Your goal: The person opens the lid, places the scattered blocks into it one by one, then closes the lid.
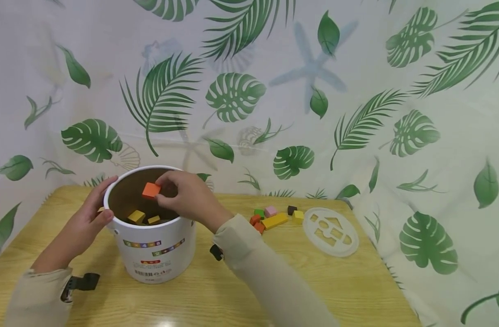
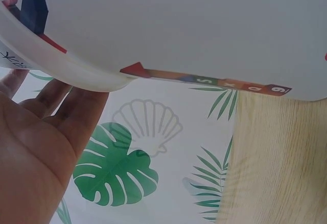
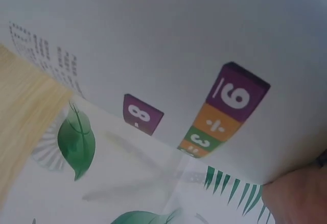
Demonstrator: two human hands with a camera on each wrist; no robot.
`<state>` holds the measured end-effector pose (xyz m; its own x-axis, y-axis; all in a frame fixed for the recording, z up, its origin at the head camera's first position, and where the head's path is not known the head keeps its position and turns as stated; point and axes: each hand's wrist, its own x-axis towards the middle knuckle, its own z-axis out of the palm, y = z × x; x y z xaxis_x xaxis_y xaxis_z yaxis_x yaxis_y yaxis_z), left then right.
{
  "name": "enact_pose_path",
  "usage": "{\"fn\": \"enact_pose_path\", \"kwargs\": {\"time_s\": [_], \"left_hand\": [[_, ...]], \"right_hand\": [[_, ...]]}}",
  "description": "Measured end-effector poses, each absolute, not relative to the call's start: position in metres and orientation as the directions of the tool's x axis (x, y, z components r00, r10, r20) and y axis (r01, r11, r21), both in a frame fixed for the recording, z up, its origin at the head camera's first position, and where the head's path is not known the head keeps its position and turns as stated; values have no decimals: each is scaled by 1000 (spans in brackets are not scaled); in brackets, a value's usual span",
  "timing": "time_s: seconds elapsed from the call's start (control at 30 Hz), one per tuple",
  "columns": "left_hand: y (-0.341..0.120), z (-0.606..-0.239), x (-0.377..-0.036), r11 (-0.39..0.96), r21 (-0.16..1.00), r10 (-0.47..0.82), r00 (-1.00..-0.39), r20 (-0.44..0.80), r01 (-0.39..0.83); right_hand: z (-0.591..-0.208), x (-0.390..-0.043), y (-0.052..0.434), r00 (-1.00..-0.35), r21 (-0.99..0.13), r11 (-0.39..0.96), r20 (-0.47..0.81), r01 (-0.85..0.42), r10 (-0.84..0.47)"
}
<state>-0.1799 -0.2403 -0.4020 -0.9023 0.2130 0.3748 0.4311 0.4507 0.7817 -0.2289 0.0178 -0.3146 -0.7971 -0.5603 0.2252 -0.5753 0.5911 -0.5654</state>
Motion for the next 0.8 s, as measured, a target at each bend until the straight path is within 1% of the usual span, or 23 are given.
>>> {"fn": "enact_pose_path", "kwargs": {"time_s": [0.13,0.3,0.6,0.8], "left_hand": [[-239,-399,-181,459,780,214,-905,368,426],[-239,-399,-181,451,781,216,-902,375,432],[-241,-401,-182,444,777,217,-895,390,446],[-240,-401,-180,436,783,217,-896,387,444]], "right_hand": [[-314,-229,18,-805,-548,613,224,-570,-549],[-315,-229,18,-810,-570,600,231,-562,-539],[-317,-230,19,-795,-581,570,253,-580,-551],[-319,-230,21,-797,-586,570,250,-576,-549]]}}
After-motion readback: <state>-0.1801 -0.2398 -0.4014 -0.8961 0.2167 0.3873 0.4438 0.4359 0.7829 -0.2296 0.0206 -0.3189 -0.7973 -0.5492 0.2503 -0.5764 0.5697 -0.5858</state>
